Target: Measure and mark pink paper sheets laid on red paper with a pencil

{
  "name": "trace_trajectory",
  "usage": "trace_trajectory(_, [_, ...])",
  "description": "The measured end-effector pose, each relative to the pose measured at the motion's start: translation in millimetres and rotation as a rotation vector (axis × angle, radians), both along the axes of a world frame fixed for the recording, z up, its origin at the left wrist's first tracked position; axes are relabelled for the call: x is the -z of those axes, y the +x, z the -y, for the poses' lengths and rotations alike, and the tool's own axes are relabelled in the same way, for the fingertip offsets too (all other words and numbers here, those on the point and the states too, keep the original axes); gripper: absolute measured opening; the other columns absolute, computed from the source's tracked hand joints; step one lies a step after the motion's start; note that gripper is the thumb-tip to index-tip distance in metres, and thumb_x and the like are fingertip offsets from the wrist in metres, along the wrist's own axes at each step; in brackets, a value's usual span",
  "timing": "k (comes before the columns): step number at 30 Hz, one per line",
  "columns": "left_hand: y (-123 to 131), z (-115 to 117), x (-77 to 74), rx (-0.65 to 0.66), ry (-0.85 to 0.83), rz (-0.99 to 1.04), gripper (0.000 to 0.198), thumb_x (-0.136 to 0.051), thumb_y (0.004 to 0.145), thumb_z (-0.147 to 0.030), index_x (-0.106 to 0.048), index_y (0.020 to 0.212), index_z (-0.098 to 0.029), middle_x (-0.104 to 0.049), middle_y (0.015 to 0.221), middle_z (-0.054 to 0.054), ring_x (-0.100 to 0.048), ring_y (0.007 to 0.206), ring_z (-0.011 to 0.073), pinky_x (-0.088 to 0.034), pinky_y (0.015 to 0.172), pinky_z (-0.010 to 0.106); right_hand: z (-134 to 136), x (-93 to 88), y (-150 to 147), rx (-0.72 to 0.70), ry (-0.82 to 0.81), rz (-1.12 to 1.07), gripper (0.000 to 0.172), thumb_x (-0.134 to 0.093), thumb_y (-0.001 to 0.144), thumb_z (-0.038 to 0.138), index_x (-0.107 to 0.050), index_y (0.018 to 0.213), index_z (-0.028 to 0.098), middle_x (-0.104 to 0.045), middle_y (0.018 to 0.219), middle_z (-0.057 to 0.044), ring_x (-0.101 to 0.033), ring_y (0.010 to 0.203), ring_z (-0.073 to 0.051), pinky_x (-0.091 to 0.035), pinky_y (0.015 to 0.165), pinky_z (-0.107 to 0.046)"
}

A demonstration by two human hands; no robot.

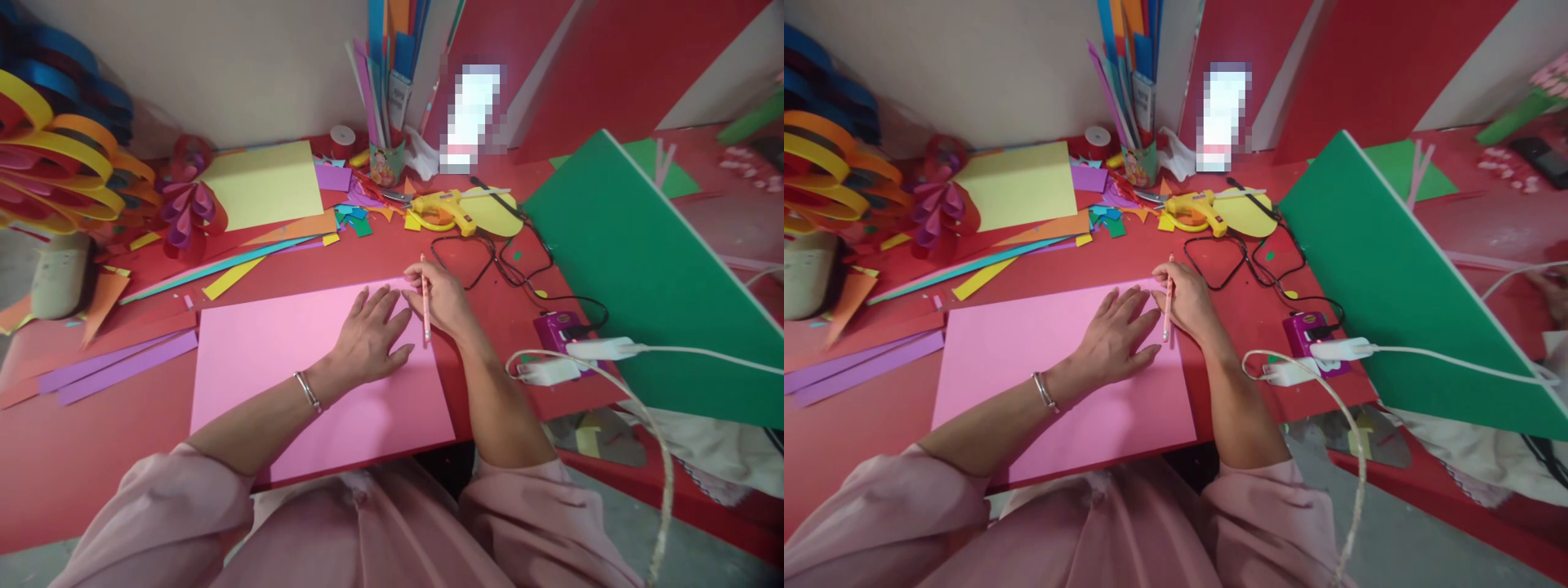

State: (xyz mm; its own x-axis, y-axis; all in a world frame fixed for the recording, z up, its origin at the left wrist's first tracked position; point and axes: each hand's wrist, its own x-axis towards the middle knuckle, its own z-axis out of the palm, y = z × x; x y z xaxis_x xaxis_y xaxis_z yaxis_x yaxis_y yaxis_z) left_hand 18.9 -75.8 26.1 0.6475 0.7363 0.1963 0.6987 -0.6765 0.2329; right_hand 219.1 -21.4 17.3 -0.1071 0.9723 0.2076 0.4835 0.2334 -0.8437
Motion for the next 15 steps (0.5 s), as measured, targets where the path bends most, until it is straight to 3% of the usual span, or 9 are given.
trace_trajectory(11, [-2.5, -1.4, 1.7, 0.013, -0.007, 0.085, 0.046, -0.068, 0.090, -0.043, -0.067, 0.128, -0.018, -0.056, 0.154, 0.022, -0.046, 0.152, 0.0436, -0.032, 0.125, 0.068, -0.7, -0.8, 2.3, -0.026, -0.040, -0.021, 0.031, -0.076, 0.077, 0.018, -0.068, 0.106, 0.025, -0.075, 0.104, -0.005, -0.071, 0.091, -0.022, -0.058, 0.085, -0.038])
trace_trajectory(15, [-2.2, -2.2, 4.3, 0.000, 0.010, 0.158, 0.051, -0.066, 0.092, -0.041, -0.061, 0.135, -0.015, -0.059, 0.151, 0.022, -0.051, 0.148, 0.0413, -0.035, 0.124, 0.065, 0.6, -6.4, 6.4, -0.073, -0.086, 0.010, 0.028, -0.074, 0.075, 0.016, -0.067, 0.101, 0.024, -0.074, 0.101, -0.004, -0.070, 0.086, -0.021, -0.057, 0.081, -0.036])
